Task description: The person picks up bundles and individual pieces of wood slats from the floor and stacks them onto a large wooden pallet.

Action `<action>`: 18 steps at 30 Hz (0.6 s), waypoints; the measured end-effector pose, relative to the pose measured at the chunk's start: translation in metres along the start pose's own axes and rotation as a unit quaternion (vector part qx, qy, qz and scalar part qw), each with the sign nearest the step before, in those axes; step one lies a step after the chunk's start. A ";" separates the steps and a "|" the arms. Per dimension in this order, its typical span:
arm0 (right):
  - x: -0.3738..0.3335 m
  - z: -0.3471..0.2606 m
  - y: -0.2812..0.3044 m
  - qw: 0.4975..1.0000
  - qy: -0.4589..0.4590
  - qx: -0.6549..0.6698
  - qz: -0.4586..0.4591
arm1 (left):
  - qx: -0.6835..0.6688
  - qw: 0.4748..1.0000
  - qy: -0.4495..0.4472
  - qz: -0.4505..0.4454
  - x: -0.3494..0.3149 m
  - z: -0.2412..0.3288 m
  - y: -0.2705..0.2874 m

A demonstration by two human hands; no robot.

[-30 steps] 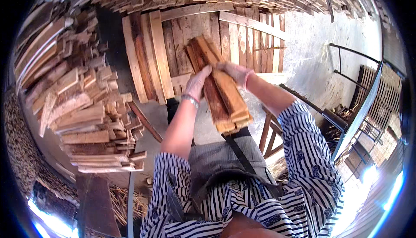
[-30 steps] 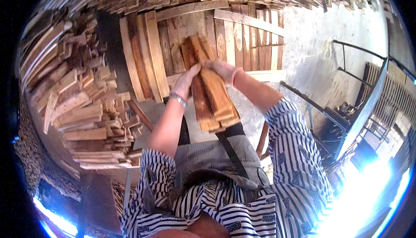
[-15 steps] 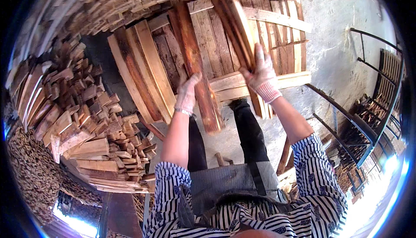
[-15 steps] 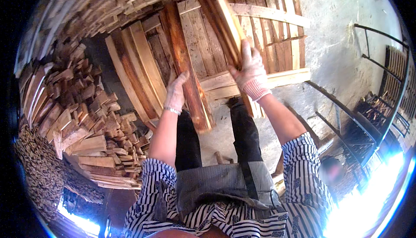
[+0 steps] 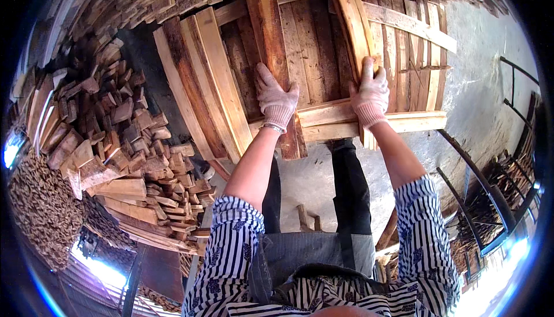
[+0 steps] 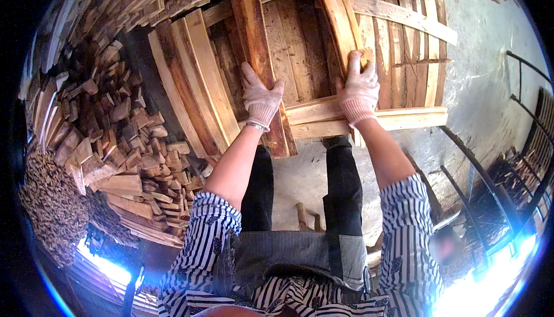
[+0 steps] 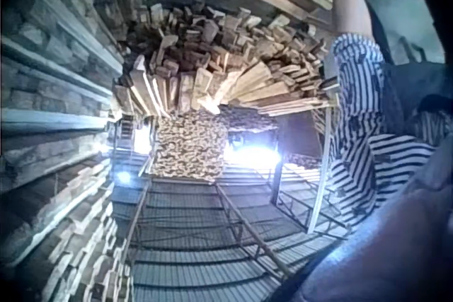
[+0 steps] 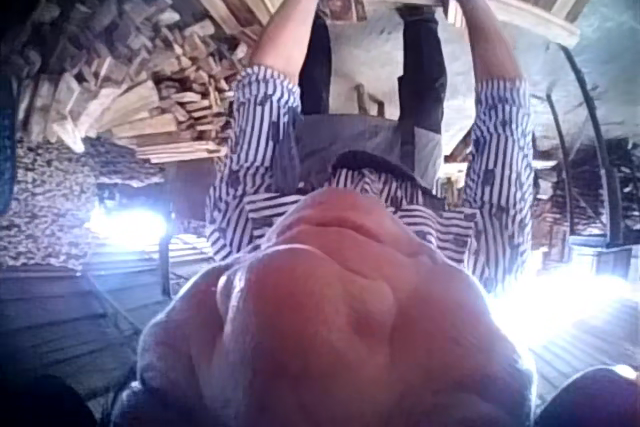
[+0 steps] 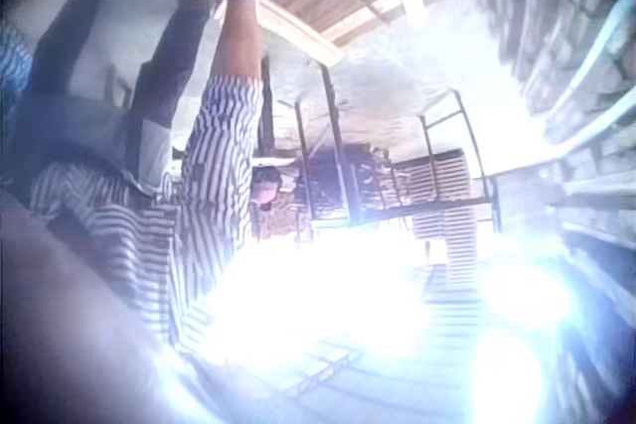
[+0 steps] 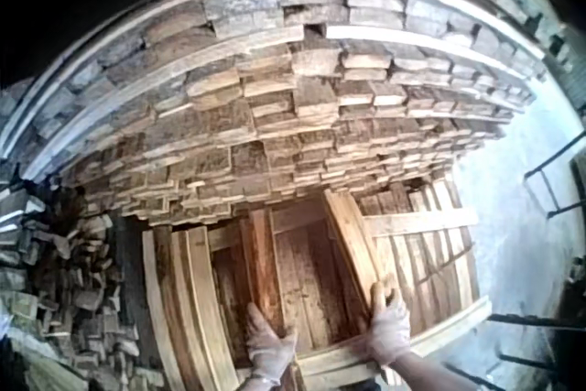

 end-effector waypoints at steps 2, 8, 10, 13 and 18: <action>0.003 0.000 -0.004 0.999 -0.008 -0.004 0.031 | 0.017 0.999 -0.010 0.034 0.000 -0.009 0.005; -0.012 0.011 0.000 0.974 0.037 0.205 0.087 | 0.041 0.997 0.030 0.061 0.003 -0.082 0.044; -0.023 0.011 0.003 0.894 0.009 0.448 0.002 | 0.226 0.970 -0.024 0.083 0.020 -0.094 0.052; -0.033 -0.003 -0.002 0.827 -0.012 0.538 -0.159 | 0.346 0.934 -0.055 0.063 0.037 -0.105 0.057; -0.010 -0.043 -0.042 0.757 -0.008 0.596 -0.267 | 0.194 0.958 -0.172 0.122 0.048 -0.144 0.075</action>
Point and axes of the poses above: each hand's wrist, its own x-axis towards the middle knuckle, its own y-axis out of the back of the hand, z = x × y, the point moved 1 cm from there along x, towards the middle knuckle, and after that the axes turned 11 degrees about x, right-handed, at the moved point
